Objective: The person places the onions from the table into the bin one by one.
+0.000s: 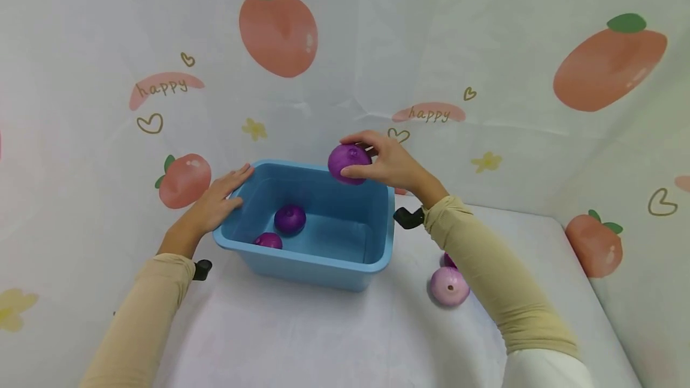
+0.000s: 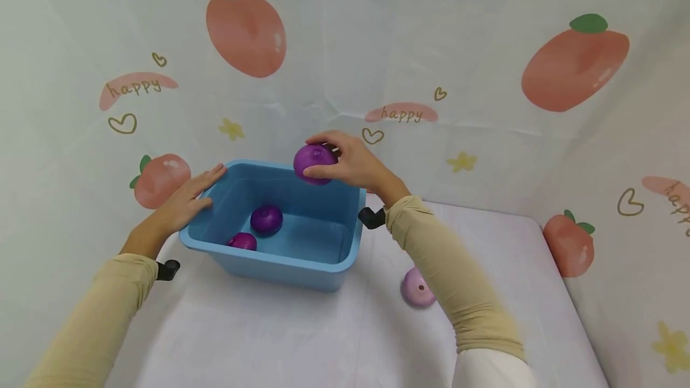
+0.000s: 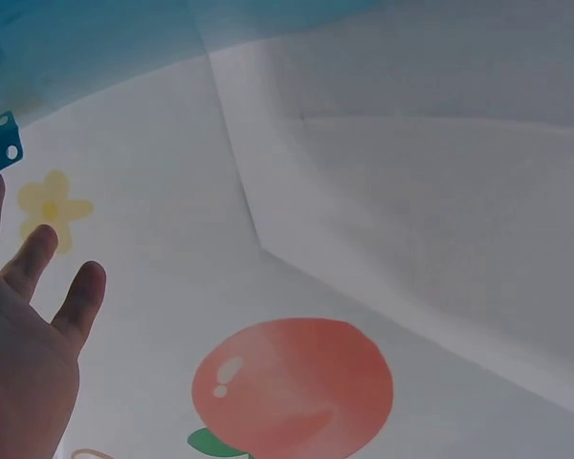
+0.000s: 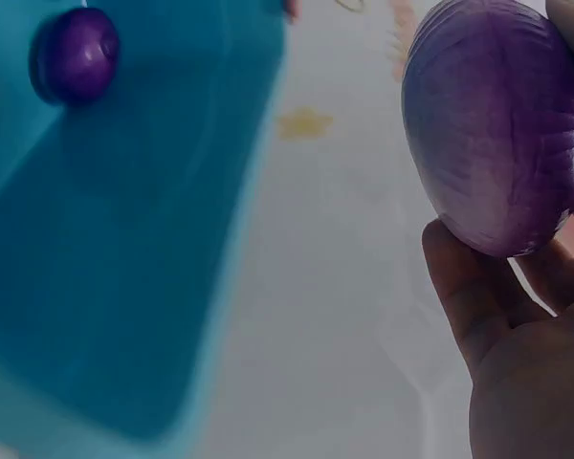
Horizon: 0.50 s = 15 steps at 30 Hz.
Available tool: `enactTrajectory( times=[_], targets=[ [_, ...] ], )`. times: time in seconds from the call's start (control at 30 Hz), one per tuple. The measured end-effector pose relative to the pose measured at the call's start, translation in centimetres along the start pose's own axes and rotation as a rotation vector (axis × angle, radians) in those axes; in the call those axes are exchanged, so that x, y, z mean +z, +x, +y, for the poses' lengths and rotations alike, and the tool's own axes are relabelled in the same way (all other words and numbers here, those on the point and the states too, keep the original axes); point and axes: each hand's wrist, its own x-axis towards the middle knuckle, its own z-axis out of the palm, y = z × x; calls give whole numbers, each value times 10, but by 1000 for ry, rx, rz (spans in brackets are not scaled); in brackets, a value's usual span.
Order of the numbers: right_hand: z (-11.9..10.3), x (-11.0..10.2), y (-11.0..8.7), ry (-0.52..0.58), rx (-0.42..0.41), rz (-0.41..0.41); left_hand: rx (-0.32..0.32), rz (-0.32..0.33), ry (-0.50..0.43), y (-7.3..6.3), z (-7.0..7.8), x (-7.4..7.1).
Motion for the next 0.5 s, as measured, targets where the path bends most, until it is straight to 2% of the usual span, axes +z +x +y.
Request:
enactTrajectory(
  times=[0.23, 0.5],
  targets=[
    [2, 45, 28, -25, -56, -121, 5, 11, -20, -1, -1, -1],
    [6, 86, 42, 43, -70, -187, 9, 15, -15, 1, 1, 0]
  ],
)
